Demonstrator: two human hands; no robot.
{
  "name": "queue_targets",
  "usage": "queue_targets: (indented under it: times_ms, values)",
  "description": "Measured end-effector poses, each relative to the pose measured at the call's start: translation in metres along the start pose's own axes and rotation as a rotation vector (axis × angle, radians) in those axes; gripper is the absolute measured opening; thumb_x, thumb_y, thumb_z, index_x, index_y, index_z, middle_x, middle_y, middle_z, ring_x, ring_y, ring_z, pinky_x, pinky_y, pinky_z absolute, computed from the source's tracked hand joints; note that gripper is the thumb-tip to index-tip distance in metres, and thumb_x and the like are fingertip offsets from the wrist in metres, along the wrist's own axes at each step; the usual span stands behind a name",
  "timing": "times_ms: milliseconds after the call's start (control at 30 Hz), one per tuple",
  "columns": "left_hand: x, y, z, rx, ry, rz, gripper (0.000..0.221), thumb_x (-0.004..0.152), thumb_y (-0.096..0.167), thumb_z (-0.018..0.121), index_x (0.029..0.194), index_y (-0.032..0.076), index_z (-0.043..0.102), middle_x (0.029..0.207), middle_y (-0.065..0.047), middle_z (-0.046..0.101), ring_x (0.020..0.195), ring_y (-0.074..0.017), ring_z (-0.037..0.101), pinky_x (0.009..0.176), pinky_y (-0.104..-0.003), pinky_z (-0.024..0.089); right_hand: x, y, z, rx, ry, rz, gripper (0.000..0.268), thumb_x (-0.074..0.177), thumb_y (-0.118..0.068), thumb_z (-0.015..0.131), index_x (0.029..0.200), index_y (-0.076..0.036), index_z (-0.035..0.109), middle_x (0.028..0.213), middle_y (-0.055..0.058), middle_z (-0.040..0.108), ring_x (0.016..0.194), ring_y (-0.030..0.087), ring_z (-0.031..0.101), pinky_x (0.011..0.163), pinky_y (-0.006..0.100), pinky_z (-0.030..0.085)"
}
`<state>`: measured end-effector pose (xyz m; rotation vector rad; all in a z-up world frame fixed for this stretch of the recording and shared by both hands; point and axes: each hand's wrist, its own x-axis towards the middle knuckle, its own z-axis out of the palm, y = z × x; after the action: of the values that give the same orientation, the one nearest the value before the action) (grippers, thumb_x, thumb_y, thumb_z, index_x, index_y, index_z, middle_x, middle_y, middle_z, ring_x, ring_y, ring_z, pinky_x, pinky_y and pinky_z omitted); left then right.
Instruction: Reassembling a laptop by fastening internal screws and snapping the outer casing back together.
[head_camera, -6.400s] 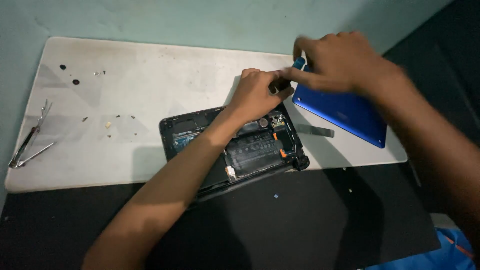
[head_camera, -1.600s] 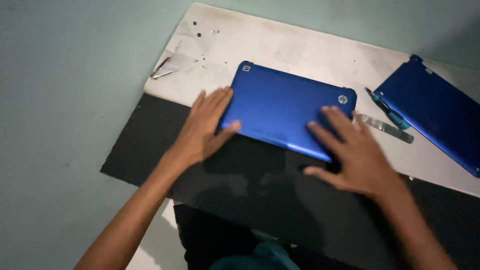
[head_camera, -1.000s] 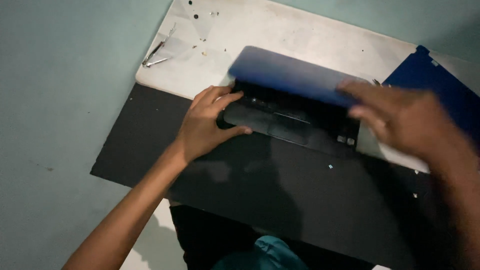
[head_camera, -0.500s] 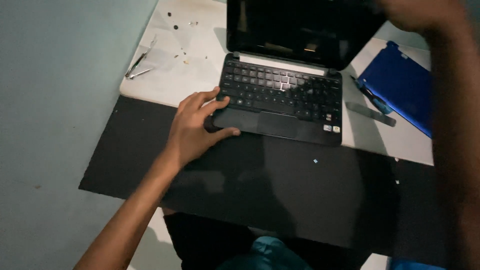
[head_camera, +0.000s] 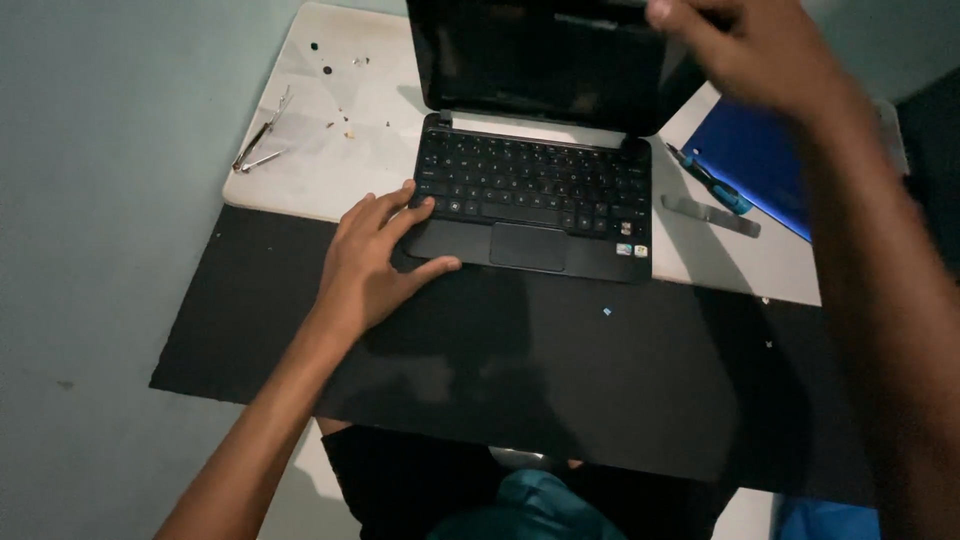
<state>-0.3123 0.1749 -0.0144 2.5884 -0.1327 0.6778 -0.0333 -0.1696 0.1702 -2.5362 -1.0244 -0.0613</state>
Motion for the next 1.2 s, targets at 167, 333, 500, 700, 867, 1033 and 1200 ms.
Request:
queue_targets:
  times_ms: [167, 333, 500, 700, 867, 1033, 1200]
  values:
    - [0.007, 0.012, -0.015, -0.075, -0.089, -0.121, 0.082, 0.098, 0.062, 0.09, 0.16, 0.012, 0.072, 0.176, -0.016, 0.062, 0.163, -0.0358, 0.056, 0.139, -0.058, 0.034, -0.052, -0.032, 0.003, 0.074, 0.01, -0.245, 0.043, 0.132, -0.024, 0.058, 0.156, 0.006, 0.077, 0.139, 0.03, 0.082, 0.114, 0.039, 0.079, 0.094, 0.048, 0.061]
    - [0.009, 0.017, -0.025, -0.263, -0.214, -0.474, 0.12, 0.084, 0.057, 0.1, 0.179, 0.018, 0.038, 0.184, -0.005, 0.054, 0.171, -0.0381, 0.04, 0.129, -0.066, 0.041, -0.105, -0.031, 0.045, -0.063, 0.057, -0.355, 0.041, 0.124, -0.025, 0.065, 0.157, -0.004, 0.078, 0.144, 0.022, 0.085, 0.123, 0.036, 0.082, 0.099, 0.05, 0.066]
    - [0.009, 0.023, -0.031, -0.308, -0.185, -0.409, 0.141, 0.089, 0.053, 0.101, 0.19, 0.024, 0.008, 0.182, -0.026, 0.05, 0.165, -0.0452, 0.054, 0.119, -0.064, 0.053, -0.142, -0.029, 0.084, -0.19, 0.107, -0.403, 0.053, 0.118, -0.038, 0.07, 0.166, -0.018, 0.072, 0.168, 0.022, 0.073, 0.152, 0.044, 0.071, 0.121, 0.063, 0.06]
    - [0.012, 0.031, -0.039, -0.227, -0.299, -0.416, 0.13, 0.093, 0.066, 0.087, 0.19, 0.024, 0.012, 0.184, -0.024, 0.044, 0.174, -0.0535, 0.028, 0.129, -0.076, 0.036, -0.153, -0.03, 0.102, -0.193, 0.19, -0.505, 0.052, 0.114, -0.033, 0.081, 0.161, -0.013, 0.076, 0.163, 0.025, 0.076, 0.152, 0.043, 0.072, 0.131, 0.058, 0.058]
    - [0.011, 0.033, -0.042, -0.107, -0.29, -0.228, 0.127, 0.093, 0.055, 0.096, 0.184, -0.003, 0.029, 0.172, -0.037, 0.057, 0.165, -0.0547, 0.049, 0.144, -0.067, 0.018, -0.157, -0.038, 0.115, -0.219, 0.16, -0.38, 0.042, 0.111, -0.045, 0.081, 0.148, -0.026, 0.087, 0.151, 0.017, 0.084, 0.147, 0.038, 0.075, 0.128, 0.05, 0.057]
    - [0.009, 0.035, -0.04, -0.048, -0.319, -0.214, 0.115, 0.103, 0.066, 0.081, 0.181, -0.004, 0.036, 0.175, -0.035, 0.055, 0.166, -0.0502, 0.051, 0.147, -0.06, 0.016, -0.162, -0.043, 0.116, -0.257, 0.171, -0.351, 0.04, 0.113, -0.046, 0.079, 0.148, -0.027, 0.087, 0.152, 0.014, 0.083, 0.148, 0.036, 0.075, 0.126, 0.047, 0.059]
    - [0.004, 0.034, -0.028, 0.056, -0.225, -0.144, 0.107, 0.108, 0.067, 0.077, 0.18, -0.005, 0.045, 0.177, -0.033, 0.055, 0.166, -0.0502, 0.05, 0.144, -0.061, 0.024, -0.162, -0.042, 0.111, -0.192, 0.101, -0.349, 0.046, 0.111, -0.042, 0.08, 0.154, -0.025, 0.083, 0.159, 0.016, 0.079, 0.152, 0.039, 0.07, 0.13, 0.052, 0.054]
